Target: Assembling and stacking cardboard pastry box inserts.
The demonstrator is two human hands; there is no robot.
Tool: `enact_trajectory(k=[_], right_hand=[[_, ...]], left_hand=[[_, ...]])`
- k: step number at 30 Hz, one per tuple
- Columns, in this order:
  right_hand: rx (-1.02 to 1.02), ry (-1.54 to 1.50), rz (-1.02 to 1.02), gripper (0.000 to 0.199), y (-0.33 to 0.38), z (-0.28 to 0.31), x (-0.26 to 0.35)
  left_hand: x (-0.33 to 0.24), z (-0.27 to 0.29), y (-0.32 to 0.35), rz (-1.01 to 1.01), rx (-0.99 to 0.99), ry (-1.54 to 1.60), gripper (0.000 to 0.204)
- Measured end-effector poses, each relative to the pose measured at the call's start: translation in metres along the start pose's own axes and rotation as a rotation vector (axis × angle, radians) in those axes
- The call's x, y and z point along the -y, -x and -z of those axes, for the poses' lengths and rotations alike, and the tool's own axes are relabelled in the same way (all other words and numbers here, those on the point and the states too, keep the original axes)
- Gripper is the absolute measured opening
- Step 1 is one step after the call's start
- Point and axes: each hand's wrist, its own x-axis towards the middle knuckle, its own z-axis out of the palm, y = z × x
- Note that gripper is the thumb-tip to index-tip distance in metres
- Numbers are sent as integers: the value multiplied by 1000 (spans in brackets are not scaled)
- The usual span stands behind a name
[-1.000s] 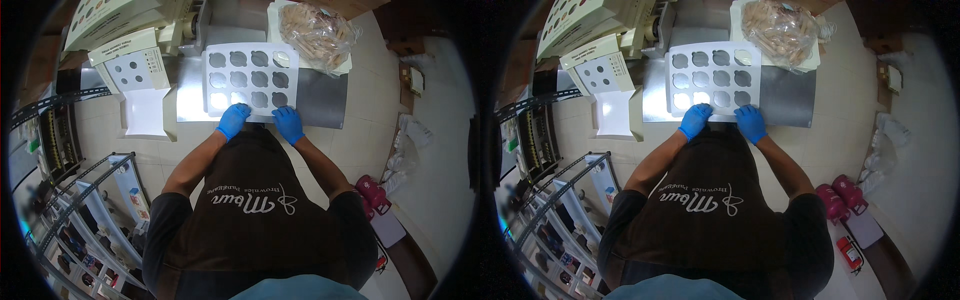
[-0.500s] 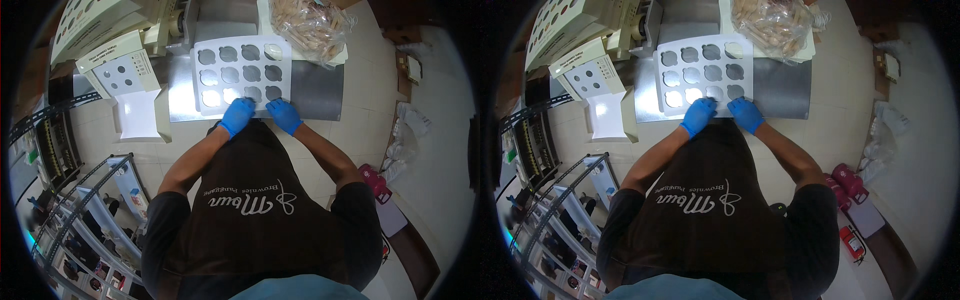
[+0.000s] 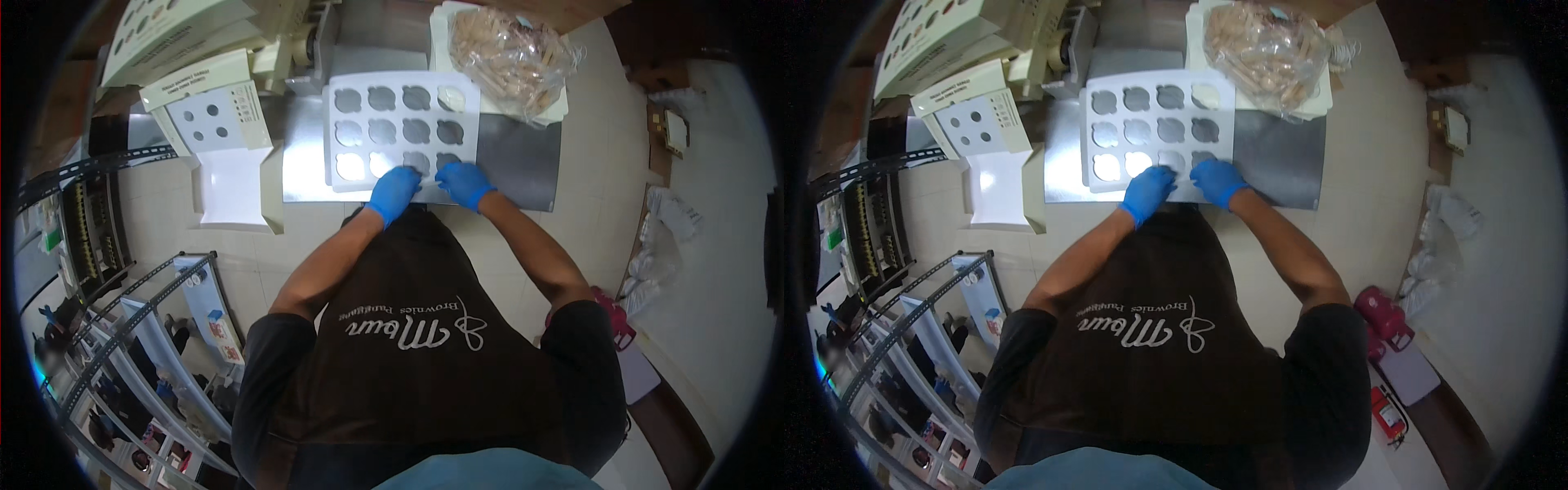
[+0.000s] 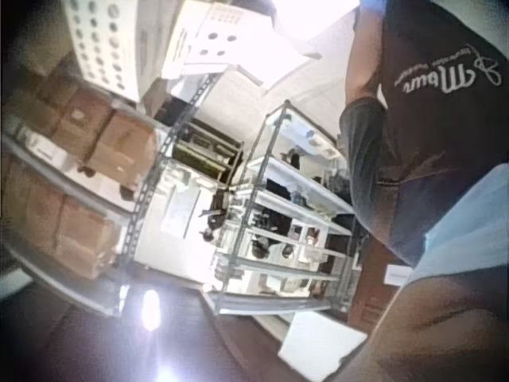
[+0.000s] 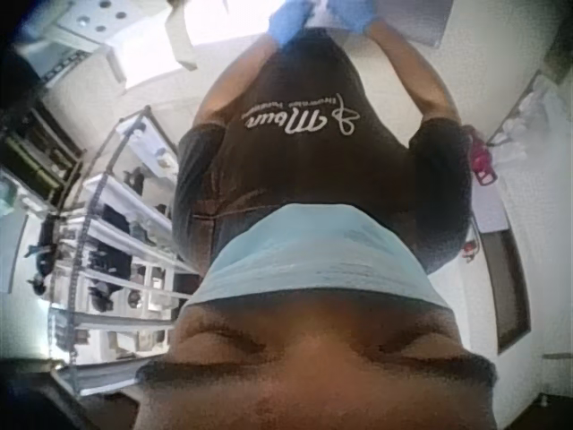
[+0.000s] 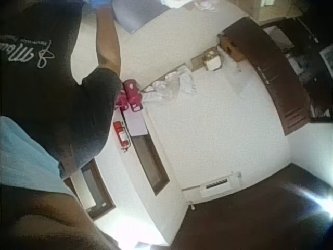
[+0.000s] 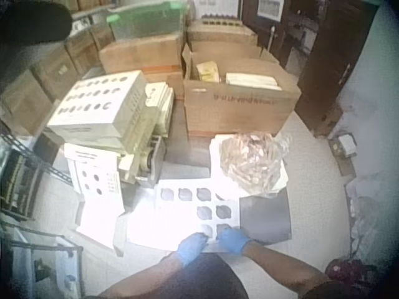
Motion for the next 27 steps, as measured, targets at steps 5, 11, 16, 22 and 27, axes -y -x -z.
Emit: enact_trajectory(k=[5,11,16,22,27], right_hand=[[45,-7,22,13,-2,-1,-1],[10,-29,112,11,-10,21,6],[35,291,65,14,-18,8,21],[-168,108,66,15,-34,-44,61],[-158,82,112,10,-36,-46,61]], left_hand=[[21,13,26,-111,-164,-137,15],[18,15,12,17,-155,-102,6],[20,23,4,126,3,-98,10],[18,28,14,83,46,-74,12],[50,44,58,33,-84,-187,17]])
